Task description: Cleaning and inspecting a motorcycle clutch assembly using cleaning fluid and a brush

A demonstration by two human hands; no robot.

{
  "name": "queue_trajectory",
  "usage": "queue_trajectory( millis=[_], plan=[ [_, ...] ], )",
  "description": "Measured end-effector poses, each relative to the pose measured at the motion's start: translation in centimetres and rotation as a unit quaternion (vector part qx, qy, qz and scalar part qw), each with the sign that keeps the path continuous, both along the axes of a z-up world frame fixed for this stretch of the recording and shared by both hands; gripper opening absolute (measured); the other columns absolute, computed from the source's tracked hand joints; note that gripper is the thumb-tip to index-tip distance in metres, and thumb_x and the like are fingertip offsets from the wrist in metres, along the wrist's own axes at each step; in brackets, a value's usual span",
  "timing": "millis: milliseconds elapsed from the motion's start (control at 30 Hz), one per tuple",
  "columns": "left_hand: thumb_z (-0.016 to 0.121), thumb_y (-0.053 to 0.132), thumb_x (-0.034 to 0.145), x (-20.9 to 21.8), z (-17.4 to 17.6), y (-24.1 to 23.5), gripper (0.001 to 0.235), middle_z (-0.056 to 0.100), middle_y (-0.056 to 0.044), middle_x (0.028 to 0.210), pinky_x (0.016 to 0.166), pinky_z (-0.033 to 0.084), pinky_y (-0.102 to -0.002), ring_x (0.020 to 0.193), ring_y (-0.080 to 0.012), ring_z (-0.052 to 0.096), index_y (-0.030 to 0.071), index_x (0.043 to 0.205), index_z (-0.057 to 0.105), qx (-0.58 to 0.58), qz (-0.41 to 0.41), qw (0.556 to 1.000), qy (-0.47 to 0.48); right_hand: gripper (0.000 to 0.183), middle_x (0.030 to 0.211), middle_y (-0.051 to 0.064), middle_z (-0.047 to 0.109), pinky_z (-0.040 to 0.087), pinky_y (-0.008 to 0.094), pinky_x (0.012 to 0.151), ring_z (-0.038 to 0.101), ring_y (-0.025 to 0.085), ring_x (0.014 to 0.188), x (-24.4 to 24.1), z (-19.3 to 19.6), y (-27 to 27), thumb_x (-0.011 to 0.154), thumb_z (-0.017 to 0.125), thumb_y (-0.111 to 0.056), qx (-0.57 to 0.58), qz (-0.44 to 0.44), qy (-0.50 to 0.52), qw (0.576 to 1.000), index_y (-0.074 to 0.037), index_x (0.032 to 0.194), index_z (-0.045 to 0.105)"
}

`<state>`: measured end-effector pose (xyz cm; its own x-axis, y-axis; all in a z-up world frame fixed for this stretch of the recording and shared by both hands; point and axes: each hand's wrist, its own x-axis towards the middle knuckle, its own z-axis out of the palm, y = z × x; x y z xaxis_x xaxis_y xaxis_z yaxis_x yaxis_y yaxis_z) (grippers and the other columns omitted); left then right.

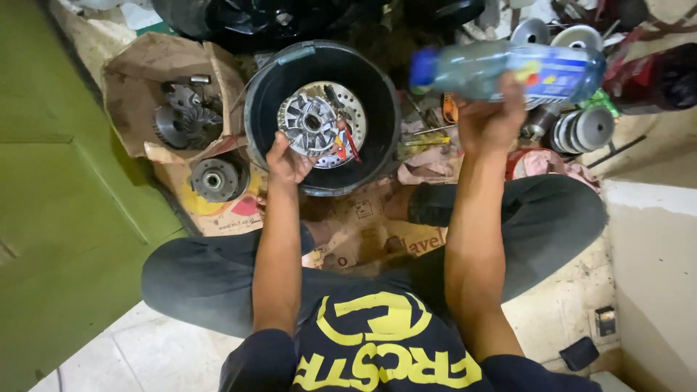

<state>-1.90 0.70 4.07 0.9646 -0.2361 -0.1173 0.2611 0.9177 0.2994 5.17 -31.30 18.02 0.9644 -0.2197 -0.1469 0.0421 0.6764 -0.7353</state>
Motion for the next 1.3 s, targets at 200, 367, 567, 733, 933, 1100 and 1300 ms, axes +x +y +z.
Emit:
queue_trajectory(
  millis=[200, 367, 567, 733, 933, 1100, 1300],
  plan=[
    [0.063, 0.024, 0.088, -0.1, -2.9, -1.5, 0.059, 0.061, -0.018, 0.129, 0.075, 0.063, -0.029, 0.109, -0.0346, 0.066, 0.016, 0.142, 0.039, 0.115, 0.058, 0.992, 0.010, 0.032, 0.101, 0.004, 0.048, 0.042, 0.040, 0.090, 0.049, 0.021, 0.096, -4.0, 2.0, 1.6, 0.087, 0.065, -0.008, -0.206, 0.019, -0.128, 0.970, -0.008, 0.115, 0.049],
    [0.078, 0.013, 0.078, 0.9, 4.2, -2.9, 0.061, 0.060, -0.018, 0.125, 0.090, 0.058, -0.046, 0.113, -0.0326, 0.062, 0.011, 0.130, 0.047, 0.201, 0.074, 0.974, -0.068, 0.030, 0.106, 0.010, 0.050, 0.043, 0.039, 0.093, 0.051, 0.025, 0.102, -7.1, 2.0, 2.5, 0.091, 0.061, -0.011, -0.180, 0.114, -0.112, 0.971, -0.004, 0.118, 0.050],
    [0.100, 0.018, 0.060, 1.8, 3.1, -2.3, 0.103, 0.043, -0.024, 0.133, 0.104, 0.043, -0.050, 0.125, -0.0416, 0.045, 0.007, 0.141, 0.038, 0.450, 0.129, 0.876, -0.117, 0.031, 0.114, 0.018, 0.054, 0.045, 0.038, 0.098, 0.054, 0.029, 0.109, -9.9, 1.9, 1.6, 0.096, 0.055, -0.015, -0.139, 0.243, -0.085, 0.956, 0.002, 0.121, 0.052],
    [0.101, 0.018, 0.058, 1.8, 4.9, -2.1, 0.112, 0.034, -0.021, 0.131, 0.110, 0.036, -0.045, 0.128, -0.0388, 0.038, 0.009, 0.149, 0.034, 0.516, 0.152, 0.831, -0.143, 0.036, 0.120, 0.023, 0.056, 0.046, 0.038, 0.101, 0.056, 0.032, 0.115, -10.9, 1.3, 0.8, 0.099, 0.051, -0.018, -0.108, 0.329, -0.057, 0.936, 0.007, 0.124, 0.053],
    [0.099, 0.011, 0.061, 1.6, 7.1, -1.8, 0.111, 0.026, -0.024, 0.133, 0.103, 0.037, -0.062, 0.125, -0.0511, 0.037, 0.009, 0.149, 0.031, 0.500, 0.135, 0.841, -0.159, 0.043, 0.132, 0.019, 0.052, 0.043, 0.036, 0.110, 0.053, 0.027, 0.124, -10.7, 3.8, 1.9, 0.097, 0.055, -0.012, -0.191, 0.355, -0.098, 0.910, 0.002, 0.136, 0.044],
    [0.093, 0.024, 0.068, 1.0, 8.1, -2.0, 0.098, 0.033, -0.012, 0.137, 0.116, 0.031, -0.043, 0.134, -0.0278, 0.035, 0.013, 0.143, 0.030, 0.661, 0.154, 0.715, -0.168, 0.064, 0.133, 0.005, 0.047, 0.041, 0.032, 0.111, 0.050, 0.016, 0.124, -10.1, 8.4, 4.4, 0.088, 0.073, -0.011, -0.455, 0.204, -0.238, 0.833, -0.012, 0.140, 0.035],
    [0.094, 0.022, 0.068, 0.9, 10.1, -3.1, 0.092, 0.024, -0.014, 0.133, 0.113, 0.039, -0.042, 0.130, -0.0299, 0.032, 0.012, 0.132, 0.028, 0.729, 0.214, 0.635, -0.142, 0.058, 0.118, 0.005, 0.059, 0.054, 0.024, 0.081, 0.062, 0.013, 0.103, -10.5, 9.8, 4.6, 0.078, 0.087, -0.009, -0.583, 0.071, -0.286, 0.757, -0.011, 0.123, 0.051]
  ],
)
